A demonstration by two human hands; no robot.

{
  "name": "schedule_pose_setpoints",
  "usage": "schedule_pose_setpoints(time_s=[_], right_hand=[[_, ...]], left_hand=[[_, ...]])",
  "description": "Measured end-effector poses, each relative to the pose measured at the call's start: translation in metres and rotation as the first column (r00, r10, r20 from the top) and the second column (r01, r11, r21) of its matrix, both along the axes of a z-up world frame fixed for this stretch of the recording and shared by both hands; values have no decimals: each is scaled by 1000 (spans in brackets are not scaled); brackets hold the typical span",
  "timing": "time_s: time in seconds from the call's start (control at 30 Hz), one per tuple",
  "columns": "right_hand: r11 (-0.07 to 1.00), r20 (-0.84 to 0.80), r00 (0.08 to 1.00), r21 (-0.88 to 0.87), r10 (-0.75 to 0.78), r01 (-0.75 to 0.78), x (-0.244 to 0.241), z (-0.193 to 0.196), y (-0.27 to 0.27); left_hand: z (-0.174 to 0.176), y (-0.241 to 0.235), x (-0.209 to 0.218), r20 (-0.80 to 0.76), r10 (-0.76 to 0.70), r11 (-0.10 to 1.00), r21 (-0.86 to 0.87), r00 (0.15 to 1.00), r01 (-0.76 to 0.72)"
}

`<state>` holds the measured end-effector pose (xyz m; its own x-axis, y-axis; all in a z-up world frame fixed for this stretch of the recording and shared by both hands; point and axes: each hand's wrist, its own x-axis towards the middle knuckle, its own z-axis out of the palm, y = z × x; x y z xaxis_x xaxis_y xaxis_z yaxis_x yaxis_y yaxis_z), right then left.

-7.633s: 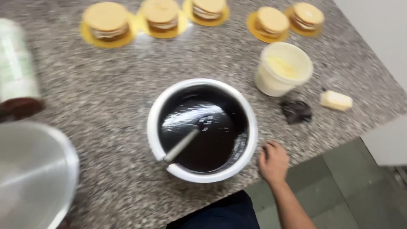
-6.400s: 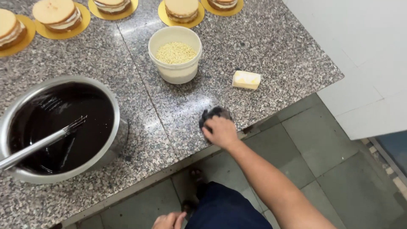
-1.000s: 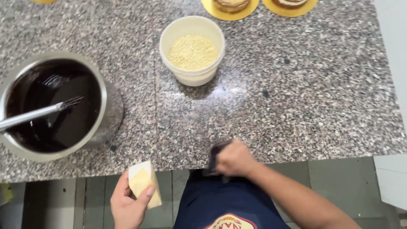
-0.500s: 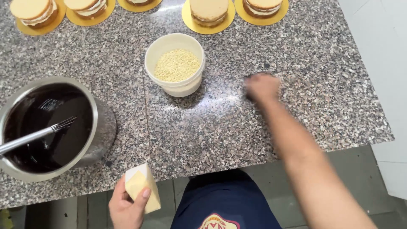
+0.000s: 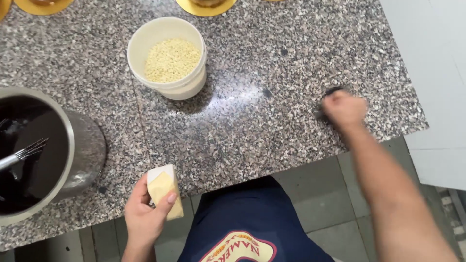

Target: The recorder unwraps a block of butter and uses a long knife to cut it into smaller cubes on a kitchen counter.

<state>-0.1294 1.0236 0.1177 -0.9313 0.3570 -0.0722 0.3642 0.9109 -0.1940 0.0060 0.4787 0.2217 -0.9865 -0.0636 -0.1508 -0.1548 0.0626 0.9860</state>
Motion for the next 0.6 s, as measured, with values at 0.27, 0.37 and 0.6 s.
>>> schedule_pose_setpoints(time_s=[0.27, 0.37, 0.6], right_hand=[[948, -359, 929, -256, 90, -191, 87, 6, -149], [781, -453, 699, -9, 553, -624, 97, 11, -261], [627, -493, 552, -16, 673, -779, 109, 33, -232]], left_hand=[[-18, -35, 3, -52, 94, 993, 77, 994, -90], [-12, -25, -12, -23, 48, 997, 63, 999, -46], [4, -15, -53, -39, -228, 973, 28, 973, 230]])
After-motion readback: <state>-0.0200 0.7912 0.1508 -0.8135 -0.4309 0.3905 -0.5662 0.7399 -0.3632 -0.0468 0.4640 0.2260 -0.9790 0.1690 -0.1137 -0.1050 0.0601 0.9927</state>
